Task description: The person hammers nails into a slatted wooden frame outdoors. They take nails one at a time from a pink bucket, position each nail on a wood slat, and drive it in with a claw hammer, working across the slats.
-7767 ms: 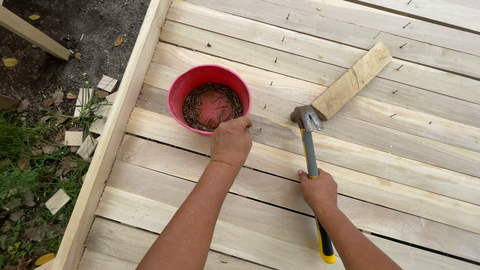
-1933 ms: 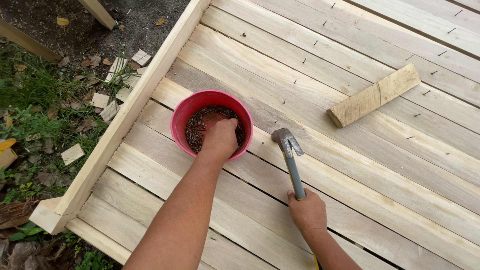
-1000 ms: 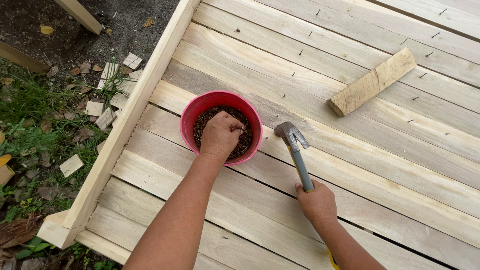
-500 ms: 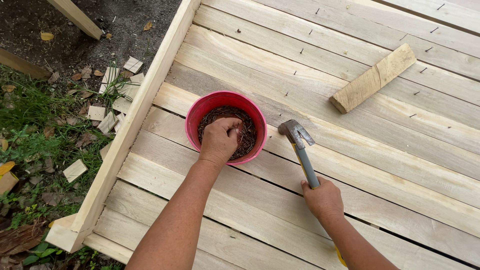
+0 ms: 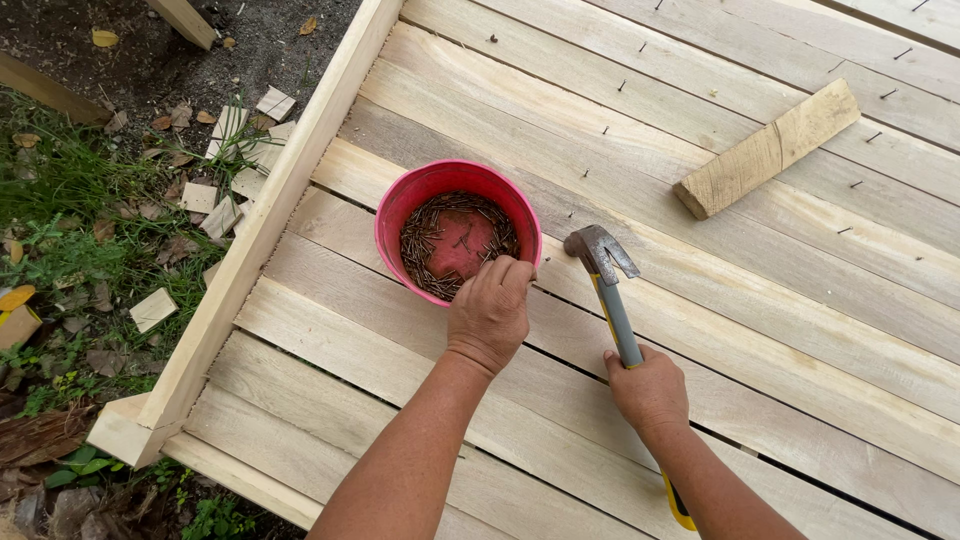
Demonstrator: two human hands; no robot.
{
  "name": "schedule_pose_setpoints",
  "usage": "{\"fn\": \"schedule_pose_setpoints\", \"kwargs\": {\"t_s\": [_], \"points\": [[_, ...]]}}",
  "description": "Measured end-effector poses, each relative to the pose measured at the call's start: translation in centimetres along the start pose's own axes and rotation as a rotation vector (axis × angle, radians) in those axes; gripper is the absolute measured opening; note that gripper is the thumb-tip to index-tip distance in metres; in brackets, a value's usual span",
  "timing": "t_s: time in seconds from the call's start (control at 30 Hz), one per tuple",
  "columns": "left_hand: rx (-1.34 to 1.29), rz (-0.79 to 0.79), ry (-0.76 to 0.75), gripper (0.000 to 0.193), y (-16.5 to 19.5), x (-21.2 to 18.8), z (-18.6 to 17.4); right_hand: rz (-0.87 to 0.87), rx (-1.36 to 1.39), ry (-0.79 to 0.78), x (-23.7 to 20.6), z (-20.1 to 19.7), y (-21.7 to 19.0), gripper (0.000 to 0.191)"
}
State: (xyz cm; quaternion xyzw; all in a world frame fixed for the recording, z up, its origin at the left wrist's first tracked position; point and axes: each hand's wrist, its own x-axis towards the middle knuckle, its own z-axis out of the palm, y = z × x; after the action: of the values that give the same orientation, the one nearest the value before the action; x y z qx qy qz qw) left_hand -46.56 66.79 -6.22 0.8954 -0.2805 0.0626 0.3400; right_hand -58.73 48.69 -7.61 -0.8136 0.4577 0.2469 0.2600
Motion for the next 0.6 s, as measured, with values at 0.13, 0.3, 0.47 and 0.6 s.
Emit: {"fn": "schedule_pose_setpoints", "kwargs": {"t_s": [0.13,0.3,0.47,0.6], "points": [[0.034,0.025,0.091,0.013,-1.6,2.1,0.6,-0.047,0.038,-0.004,0.1,-0.1,0.3,0.037],[-0.009,-0.03,0.347,0.015,-2.5,4.4,0.2,-0.117,0.103,0.019,0.6,0.1,1.1,0.038],[-0.316,-0.197,0.375,0.012,-0.1,-1.8,1.0,-0.173,0.082,0.011,1.4,0.2,1.7,0.043],[-0.413,-0.458,0.277,0.009,-1.2,-4.9,2.8,-0.172,0.066,-0.014,1.1,-0.1,2.8,0.04]]}}
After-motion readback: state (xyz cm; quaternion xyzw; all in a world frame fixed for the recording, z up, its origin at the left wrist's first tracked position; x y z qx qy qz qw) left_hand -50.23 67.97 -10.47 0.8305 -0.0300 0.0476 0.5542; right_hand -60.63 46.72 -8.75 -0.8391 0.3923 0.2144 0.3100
